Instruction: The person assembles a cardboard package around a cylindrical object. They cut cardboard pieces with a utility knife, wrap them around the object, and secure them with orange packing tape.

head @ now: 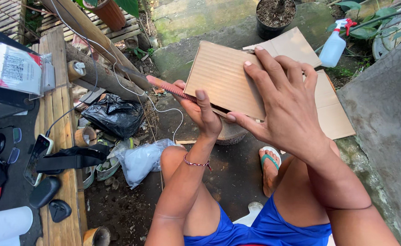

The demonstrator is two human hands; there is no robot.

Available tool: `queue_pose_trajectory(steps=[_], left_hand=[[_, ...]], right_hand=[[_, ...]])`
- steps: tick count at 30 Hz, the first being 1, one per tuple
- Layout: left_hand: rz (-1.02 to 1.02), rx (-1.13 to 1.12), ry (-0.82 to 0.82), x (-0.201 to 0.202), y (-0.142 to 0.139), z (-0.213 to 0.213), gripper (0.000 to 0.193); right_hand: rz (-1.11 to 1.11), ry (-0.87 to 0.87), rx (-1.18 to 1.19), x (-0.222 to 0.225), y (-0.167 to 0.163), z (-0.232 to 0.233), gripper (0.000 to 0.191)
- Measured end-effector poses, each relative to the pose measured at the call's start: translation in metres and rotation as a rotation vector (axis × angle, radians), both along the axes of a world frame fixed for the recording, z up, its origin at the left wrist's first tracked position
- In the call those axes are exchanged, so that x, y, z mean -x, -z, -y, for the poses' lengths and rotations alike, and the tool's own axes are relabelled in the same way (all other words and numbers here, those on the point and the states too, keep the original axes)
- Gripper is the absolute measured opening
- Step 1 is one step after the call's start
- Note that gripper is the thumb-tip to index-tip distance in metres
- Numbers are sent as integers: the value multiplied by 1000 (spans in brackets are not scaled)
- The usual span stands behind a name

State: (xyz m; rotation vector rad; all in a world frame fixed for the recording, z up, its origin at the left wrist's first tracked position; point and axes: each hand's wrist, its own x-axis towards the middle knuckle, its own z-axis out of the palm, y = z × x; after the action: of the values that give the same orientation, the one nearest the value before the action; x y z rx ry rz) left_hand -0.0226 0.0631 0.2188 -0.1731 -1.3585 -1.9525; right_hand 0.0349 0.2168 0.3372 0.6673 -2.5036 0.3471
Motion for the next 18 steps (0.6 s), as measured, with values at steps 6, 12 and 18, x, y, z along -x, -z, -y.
queue_pose_trajectory(steps=[6, 12, 18], left_hand=[[-32, -40, -49, 7, 1, -2, 109], [-36, -48, -18, 5, -3, 5, 112], [-70, -93, 53, 5, -12, 6, 118]], right_hand=[[0, -18, -14, 10, -5, 2, 85], [-9, -12, -12, 10, -4, 8, 85], [-27, -9, -43, 14, -6, 10, 83]])
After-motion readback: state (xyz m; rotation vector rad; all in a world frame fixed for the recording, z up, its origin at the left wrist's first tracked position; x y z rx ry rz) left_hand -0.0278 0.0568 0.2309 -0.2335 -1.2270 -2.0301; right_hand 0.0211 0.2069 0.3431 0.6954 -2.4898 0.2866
